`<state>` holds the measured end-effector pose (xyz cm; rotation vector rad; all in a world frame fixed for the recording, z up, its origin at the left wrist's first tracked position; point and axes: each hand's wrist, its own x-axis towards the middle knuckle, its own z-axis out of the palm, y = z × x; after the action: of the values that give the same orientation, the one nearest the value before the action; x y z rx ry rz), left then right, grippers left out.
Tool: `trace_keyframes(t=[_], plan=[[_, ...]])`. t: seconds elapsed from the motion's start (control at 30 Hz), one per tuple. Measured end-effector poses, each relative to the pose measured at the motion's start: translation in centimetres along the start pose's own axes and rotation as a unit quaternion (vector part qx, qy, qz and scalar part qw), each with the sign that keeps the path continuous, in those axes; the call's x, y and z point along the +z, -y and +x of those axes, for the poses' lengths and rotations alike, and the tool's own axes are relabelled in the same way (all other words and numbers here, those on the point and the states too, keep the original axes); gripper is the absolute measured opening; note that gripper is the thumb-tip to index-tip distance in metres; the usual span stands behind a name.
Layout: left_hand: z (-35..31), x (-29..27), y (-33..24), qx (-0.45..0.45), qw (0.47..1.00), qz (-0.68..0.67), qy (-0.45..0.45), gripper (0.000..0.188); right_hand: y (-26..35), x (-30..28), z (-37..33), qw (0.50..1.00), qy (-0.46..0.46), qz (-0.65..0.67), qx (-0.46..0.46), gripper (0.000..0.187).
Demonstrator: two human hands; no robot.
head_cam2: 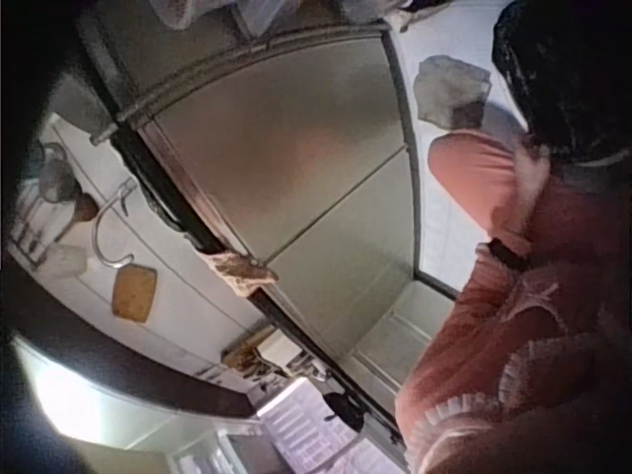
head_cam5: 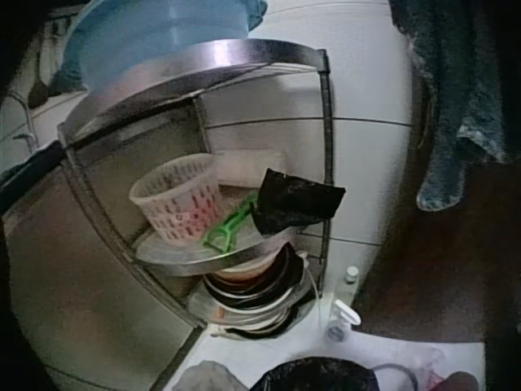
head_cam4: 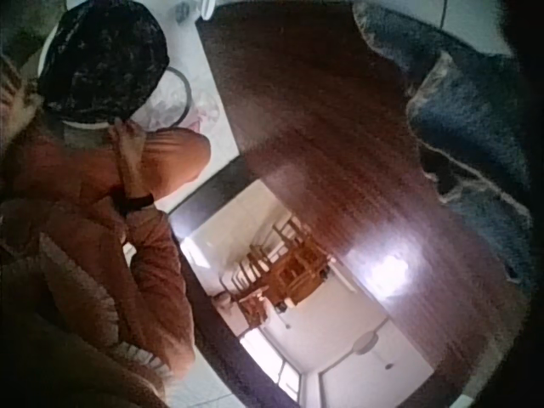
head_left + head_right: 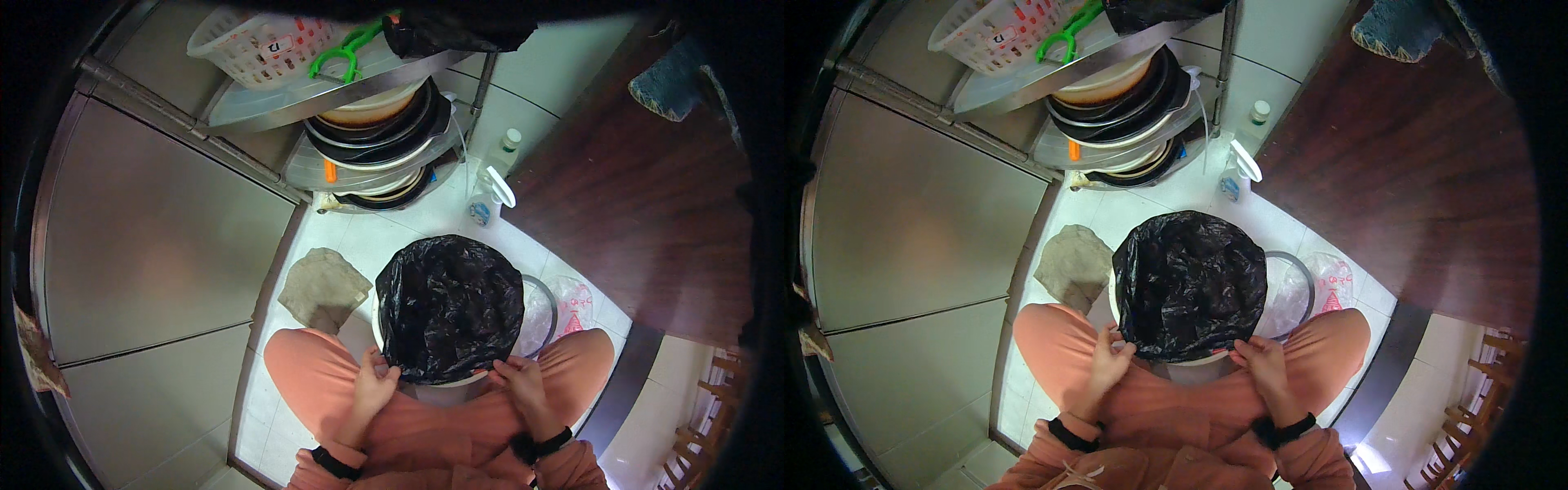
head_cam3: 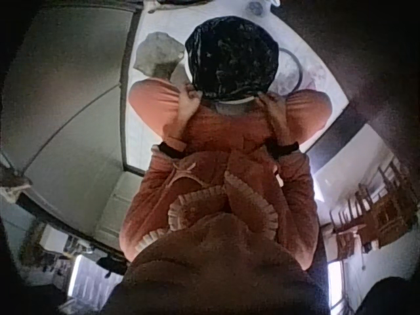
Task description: The person washes a cloth under running water in a double-basin sink, then sits on the floor to line a trash bin with a black plastic bag. They later return to the sink to rinse a small metal strainer and wash their hands.
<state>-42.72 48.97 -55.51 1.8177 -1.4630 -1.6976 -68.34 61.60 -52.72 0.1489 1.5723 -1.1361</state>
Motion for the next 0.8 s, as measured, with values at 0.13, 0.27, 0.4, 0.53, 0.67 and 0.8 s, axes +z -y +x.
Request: trace_keyframes(t=[0.13, 0.27, 0.4, 0.53, 0.67, 0.8], plan=[[0.7, 0.5, -2.2, 0.100, 0.989, 0.049, -0.101, 0.068, -0.1, 0.0, -0.1, 1.000, 0.001, -0.029, -0.008, 0.010], [1.9, 0.6, -5.0, 0.189, 0.945, 0.186, -0.189, 0.065, -0.3, 0.7, -0.8, 0.999, -0.036, 0.002, 0.004, 0.009], [3.4, -0.3, -6.0, 0.179, 0.940, 0.210, -0.202, 0.027, -0.7, 0.8, -1.4, 0.999, -0.052, 0.006, -0.001, 0.011], [4.5, -1.5, -5.5, 0.062, 0.989, -0.017, -0.134, 0.016, -1.3, 0.4, -1.5, 0.998, -0.038, 0.045, 0.011, 0.013], [5.8, -2.5, -4.4, -0.177, 0.904, -0.385, -0.056, 0.013, -1.7, -0.1, -1.2, 0.994, -0.026, 0.098, 0.040, 0.013], [5.1, -2.1, -2.7, -0.317, 0.848, -0.420, 0.065, 0.024, -1.9, -0.4, -1.2, 0.989, -0.026, 0.126, 0.074, 0.009]])
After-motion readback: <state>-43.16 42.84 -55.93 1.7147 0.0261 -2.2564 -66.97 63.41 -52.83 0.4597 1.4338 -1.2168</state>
